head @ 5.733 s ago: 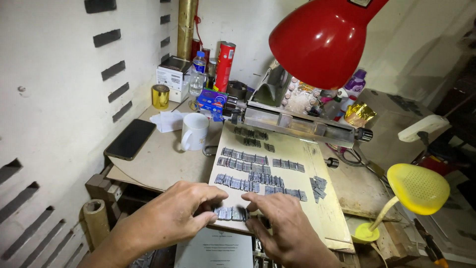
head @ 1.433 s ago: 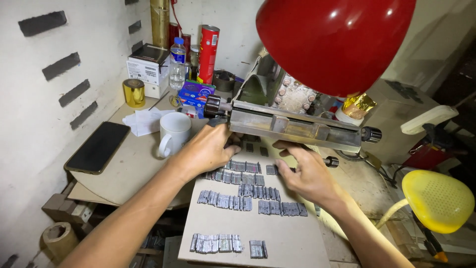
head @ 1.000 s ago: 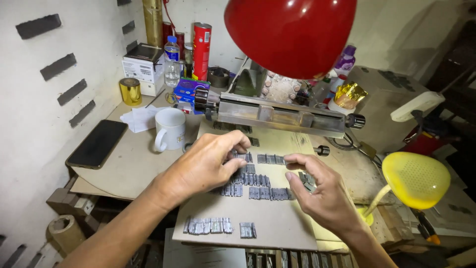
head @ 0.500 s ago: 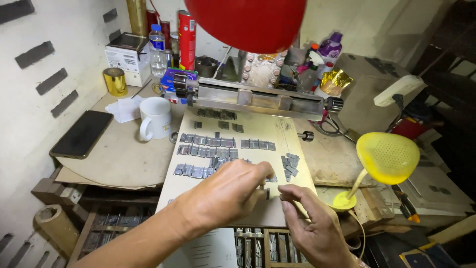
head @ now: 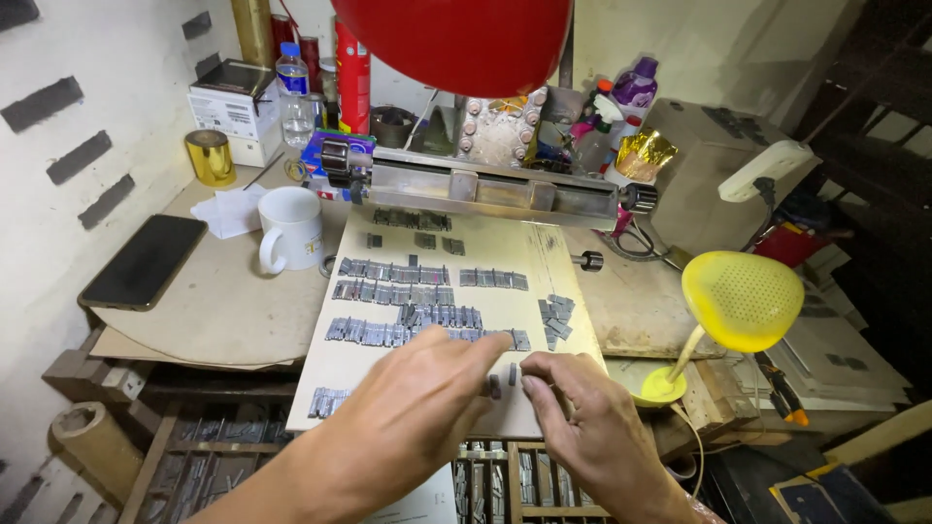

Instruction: The person is meticulously selecting individual metal type characters from a compartmentalized tray and arranging them in rows on a layout board.

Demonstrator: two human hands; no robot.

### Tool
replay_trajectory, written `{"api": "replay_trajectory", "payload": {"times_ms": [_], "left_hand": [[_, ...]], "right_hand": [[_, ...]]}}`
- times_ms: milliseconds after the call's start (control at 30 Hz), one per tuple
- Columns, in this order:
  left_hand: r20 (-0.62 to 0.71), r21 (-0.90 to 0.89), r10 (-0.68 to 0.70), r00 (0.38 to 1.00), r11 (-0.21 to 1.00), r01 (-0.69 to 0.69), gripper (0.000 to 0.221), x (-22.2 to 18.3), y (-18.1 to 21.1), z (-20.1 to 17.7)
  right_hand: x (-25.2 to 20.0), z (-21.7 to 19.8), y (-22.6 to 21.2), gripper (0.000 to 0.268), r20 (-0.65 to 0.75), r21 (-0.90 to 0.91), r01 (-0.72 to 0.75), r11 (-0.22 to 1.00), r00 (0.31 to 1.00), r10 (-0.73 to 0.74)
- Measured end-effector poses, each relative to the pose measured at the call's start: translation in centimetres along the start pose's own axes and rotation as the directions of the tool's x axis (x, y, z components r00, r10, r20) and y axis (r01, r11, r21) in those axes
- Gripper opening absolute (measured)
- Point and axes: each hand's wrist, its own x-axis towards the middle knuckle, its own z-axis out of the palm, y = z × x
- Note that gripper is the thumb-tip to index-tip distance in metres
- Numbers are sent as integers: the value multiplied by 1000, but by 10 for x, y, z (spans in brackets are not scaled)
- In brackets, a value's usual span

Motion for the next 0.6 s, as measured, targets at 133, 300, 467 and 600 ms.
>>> {"api": "replay_trajectory", "payload": {"times_ms": [133, 300, 467, 600], "left_hand": [[-94, 79, -80, 992, 993, 88, 45, -34, 3, -28], [-323, 150, 19, 946, 988, 31, 34, -86, 7, -39], [-490, 118, -317, 812, 899, 422, 54, -148, 4, -22], [-238, 144, -581, 778, 771, 620, 60, -233, -71, 29]], "right_hand": [[0, 5, 6, 21, 89, -16, -115, 993, 989, 116], [6, 12, 5, 12, 114, -30, -189, 982, 975, 191], [1, 15, 9, 13, 97, -17, -274, 961, 957, 275], [-1, -1, -3, 21, 130, -14, -365, 931, 922, 364]]}}
